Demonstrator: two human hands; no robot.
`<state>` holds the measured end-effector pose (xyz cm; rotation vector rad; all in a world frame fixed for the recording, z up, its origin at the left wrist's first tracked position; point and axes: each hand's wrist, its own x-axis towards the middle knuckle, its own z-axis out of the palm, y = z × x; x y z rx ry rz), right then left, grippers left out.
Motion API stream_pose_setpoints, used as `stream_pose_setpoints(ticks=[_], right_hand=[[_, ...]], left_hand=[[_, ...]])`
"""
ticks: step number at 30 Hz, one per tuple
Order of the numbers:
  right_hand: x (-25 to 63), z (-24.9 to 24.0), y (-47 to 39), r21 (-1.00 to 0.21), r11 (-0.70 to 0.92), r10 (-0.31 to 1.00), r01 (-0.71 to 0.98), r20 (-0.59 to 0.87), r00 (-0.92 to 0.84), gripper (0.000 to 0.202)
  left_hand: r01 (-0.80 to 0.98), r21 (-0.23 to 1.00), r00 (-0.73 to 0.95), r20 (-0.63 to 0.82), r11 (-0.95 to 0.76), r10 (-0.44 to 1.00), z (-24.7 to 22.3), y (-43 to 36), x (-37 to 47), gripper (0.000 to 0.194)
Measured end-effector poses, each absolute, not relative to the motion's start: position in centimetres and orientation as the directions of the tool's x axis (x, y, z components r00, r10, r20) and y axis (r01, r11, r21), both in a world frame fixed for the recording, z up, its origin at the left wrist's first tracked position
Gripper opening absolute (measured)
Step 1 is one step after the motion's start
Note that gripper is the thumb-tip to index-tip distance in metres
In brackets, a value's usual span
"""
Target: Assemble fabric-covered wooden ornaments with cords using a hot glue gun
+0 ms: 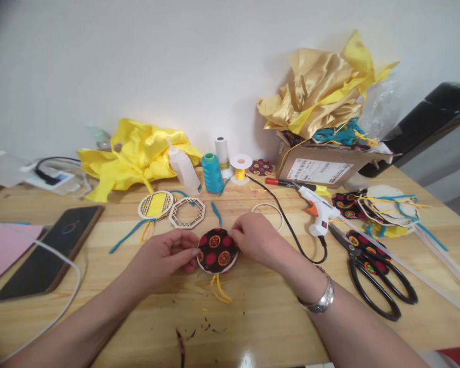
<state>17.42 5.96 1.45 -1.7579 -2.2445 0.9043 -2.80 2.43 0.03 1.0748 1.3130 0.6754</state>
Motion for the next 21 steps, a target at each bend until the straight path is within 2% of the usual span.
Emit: stream_pose_setpoints(ticks=[18,21], right_hand=[[17.32,1.12,5.93,-0.519,0.142,0.935,0.843,-0.21,-0.287,0.023],[17.35,1.09,5.95,-0.516,0.151,0.941,0.843,-0.186,-0.282,0.024]], left_hand=[[0.194,0.921,0.151,-0.369,0.339,0.917,-0.34,2.39,-2.88,0.017],[0.248,0.918,0.147,-0.352,0.31,0.924,-0.43,2.19,-2.98,0.015]])
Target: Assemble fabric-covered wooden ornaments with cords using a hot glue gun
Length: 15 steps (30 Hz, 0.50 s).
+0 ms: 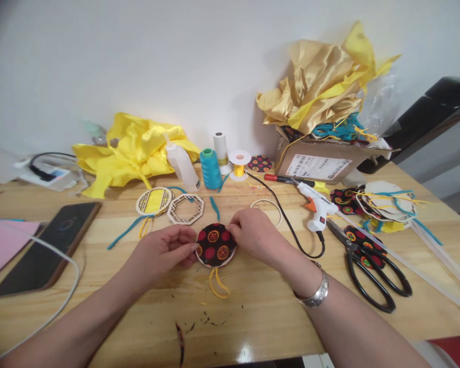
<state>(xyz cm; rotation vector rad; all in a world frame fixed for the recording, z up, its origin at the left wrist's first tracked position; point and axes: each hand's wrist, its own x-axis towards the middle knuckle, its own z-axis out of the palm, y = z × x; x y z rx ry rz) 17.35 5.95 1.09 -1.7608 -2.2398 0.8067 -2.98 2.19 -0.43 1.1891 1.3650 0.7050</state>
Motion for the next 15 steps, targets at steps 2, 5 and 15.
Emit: stream_pose_setpoints(ticks=[2,5,15], right_hand=[[17.4,1.4,5.9,-0.51,0.16,0.951,0.845,-0.151,-0.271,0.027],[17.5,2.6,5.6,-0.499,0.165,0.969,0.851,-0.081,-0.235,0.03],[18.4,2.2,3.9,-0.63,0.516,0.838,0.581,0.232,-0.494,0.027]], left_hand=[[0.362,0.909,0.133,-0.272,0.209,0.953,-0.4,2.0,-3.1,0.014],[0.53,0.848,0.087,-0.068,0.011,0.994,-0.4,1.9,-3.3,0.015],[0.64,0.688,0.31,0.177,-0.343,0.934,-0.5,2.0,-3.5,0.05]])
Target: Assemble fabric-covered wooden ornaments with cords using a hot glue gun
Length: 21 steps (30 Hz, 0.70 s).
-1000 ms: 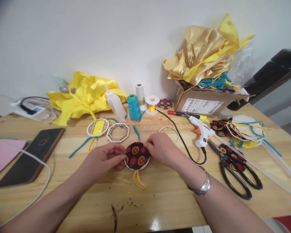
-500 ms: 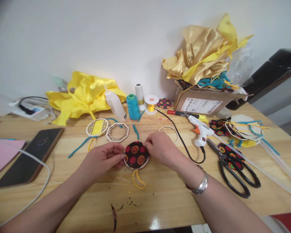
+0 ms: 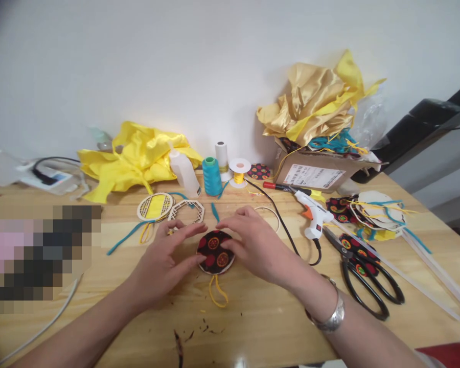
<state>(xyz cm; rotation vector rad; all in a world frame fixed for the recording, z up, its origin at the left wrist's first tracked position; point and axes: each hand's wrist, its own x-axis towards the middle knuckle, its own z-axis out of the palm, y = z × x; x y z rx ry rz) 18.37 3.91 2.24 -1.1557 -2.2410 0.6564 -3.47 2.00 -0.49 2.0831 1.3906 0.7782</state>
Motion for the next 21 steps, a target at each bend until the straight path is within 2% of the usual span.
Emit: stream_pose_setpoints(ticks=[6,21], right_hand=[[19.6,1.1,3.5,-0.678,0.468,0.858,0.567,0.193,-0.477,0.028],[19.5,1.0,3.9,-0.672,0.486,0.826,0.559,0.145,-0.544,0.018]], left_hand=[[0.625,0.691,0.403,0.115,-0.365,0.908,-1.0,2.2,-3.3,0.063],[0.686,0.611,0.438,0.088,-0.396,0.895,-1.4,2.2,-3.0,0.057]])
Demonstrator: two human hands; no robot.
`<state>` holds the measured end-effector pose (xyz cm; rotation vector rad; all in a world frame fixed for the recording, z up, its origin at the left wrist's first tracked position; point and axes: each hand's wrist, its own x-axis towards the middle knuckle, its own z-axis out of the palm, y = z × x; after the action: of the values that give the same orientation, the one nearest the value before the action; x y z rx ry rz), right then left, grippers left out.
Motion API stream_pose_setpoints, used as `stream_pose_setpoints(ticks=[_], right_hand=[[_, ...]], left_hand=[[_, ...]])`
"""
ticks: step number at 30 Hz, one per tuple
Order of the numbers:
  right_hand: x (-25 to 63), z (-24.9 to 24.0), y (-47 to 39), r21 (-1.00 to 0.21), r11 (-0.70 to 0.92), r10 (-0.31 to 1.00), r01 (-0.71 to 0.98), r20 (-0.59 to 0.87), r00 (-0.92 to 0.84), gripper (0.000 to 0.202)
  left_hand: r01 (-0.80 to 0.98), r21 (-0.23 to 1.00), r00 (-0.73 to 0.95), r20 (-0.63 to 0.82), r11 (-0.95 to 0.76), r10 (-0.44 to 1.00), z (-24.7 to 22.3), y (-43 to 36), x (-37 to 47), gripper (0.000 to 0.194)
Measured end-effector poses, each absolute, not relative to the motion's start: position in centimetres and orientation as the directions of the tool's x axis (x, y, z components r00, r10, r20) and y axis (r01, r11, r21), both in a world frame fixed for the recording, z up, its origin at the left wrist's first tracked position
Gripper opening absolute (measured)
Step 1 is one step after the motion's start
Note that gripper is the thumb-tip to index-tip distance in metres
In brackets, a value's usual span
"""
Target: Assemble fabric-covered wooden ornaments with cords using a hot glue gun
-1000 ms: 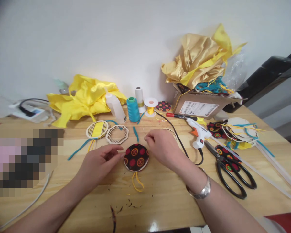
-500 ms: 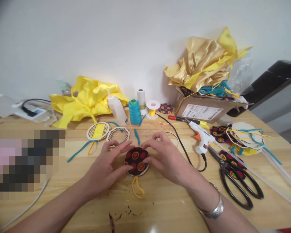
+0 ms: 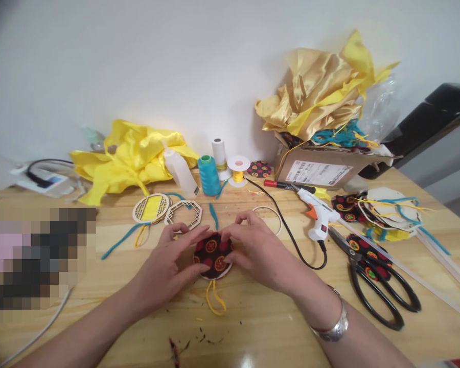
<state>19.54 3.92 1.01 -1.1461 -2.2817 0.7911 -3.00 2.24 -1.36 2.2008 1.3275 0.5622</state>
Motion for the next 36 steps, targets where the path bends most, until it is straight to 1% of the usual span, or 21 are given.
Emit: stream_pose_setpoints(ticks=[8,16,22,28,32,36], right_hand=[[19.52,0.81,4.02,-0.652,0.508,0.814,0.563,0.149,-0.562,0.017],[19.56,0.6,4.07,-0.648,0.494,0.821,0.58,0.128,-0.557,0.022],[19.62,0.36,4.25,-0.643,0.5,0.816,0.581,0.123,-0.565,0.022],[19.58,0.74,4.02,-0.681,0.517,0.809,0.519,0.191,-0.556,0.025],[19.34,1.02,3.99,-0.7,0.51,0.777,0.5,0.125,-0.617,0.017],[19.18,1.08,4.14,-0.702,0.484,0.766,0.523,0.051,-0.64,0.02]], left_hand=[[0.721,0.57,0.431,0.076,-0.394,0.899,-1.46,2.14,-3.03,0.057],[0.734,0.549,0.431,0.078,-0.4,0.899,-1.67,2.13,-3.1,0.056],[0.731,0.556,0.431,0.073,-0.395,0.899,-1.62,2.19,-2.96,0.055],[0.706,0.592,0.432,0.074,-0.388,0.899,-1.39,2.14,-2.97,0.057],[0.687,0.614,0.446,0.064,-0.387,0.893,-1.29,2.13,-3.0,0.06],[0.7,0.599,0.456,0.045,-0.39,0.889,-1.41,2.1,-2.99,0.065]])
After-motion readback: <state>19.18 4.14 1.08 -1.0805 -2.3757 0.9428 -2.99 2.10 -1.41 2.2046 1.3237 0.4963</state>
